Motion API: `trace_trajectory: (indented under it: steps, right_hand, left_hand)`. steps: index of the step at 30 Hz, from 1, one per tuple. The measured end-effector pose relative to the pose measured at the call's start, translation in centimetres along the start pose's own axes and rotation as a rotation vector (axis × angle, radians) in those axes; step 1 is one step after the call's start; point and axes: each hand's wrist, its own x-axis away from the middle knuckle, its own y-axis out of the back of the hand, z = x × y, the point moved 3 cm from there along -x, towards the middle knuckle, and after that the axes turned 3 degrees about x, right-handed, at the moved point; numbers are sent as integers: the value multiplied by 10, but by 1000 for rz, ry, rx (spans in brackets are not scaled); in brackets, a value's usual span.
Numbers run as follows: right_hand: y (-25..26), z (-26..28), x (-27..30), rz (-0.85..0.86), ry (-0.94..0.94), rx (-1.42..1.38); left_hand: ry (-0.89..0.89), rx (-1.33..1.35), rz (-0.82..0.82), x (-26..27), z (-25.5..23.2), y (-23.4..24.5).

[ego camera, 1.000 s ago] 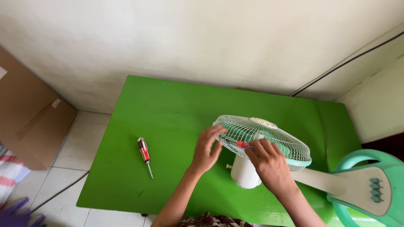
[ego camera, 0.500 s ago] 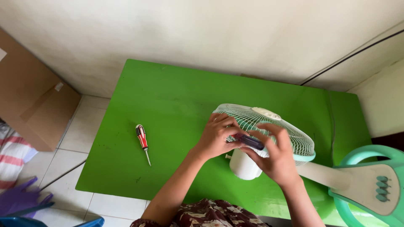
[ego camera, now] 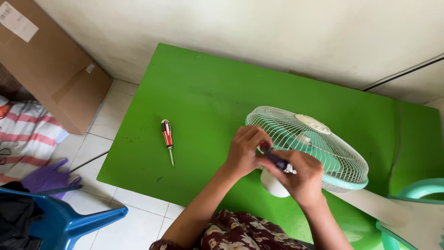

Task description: The person repositions a teal and white table fan on a green table, then uses a screwdriver to loosen and remove screws from the fan's front grille. The front grille is detached and placed on the table, and the person handles a small screw.

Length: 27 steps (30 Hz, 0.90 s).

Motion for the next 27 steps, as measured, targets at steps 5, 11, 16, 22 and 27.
trace_trajectory:
  steps: [5, 11, 16, 22, 27]
  right_hand:
    - [-3, 9, -6, 135, 277, -25]
    - [1, -13, -19, 195, 300, 39]
    - [11, -37, -22, 266, 47, 191]
    - [6, -47, -21, 277, -9, 172]
    - [9, -49, -19, 275, -3, 93]
  left_hand:
    - [-66, 122, 172, 7, -22, 40]
    - [-35, 16, 3, 20, -13, 38]
    - [24, -102, -202, 23, -8, 40]
    - [-14, -256, -15, 15, -23, 23]
    - [-30, -257, 137, 17, -38, 19]
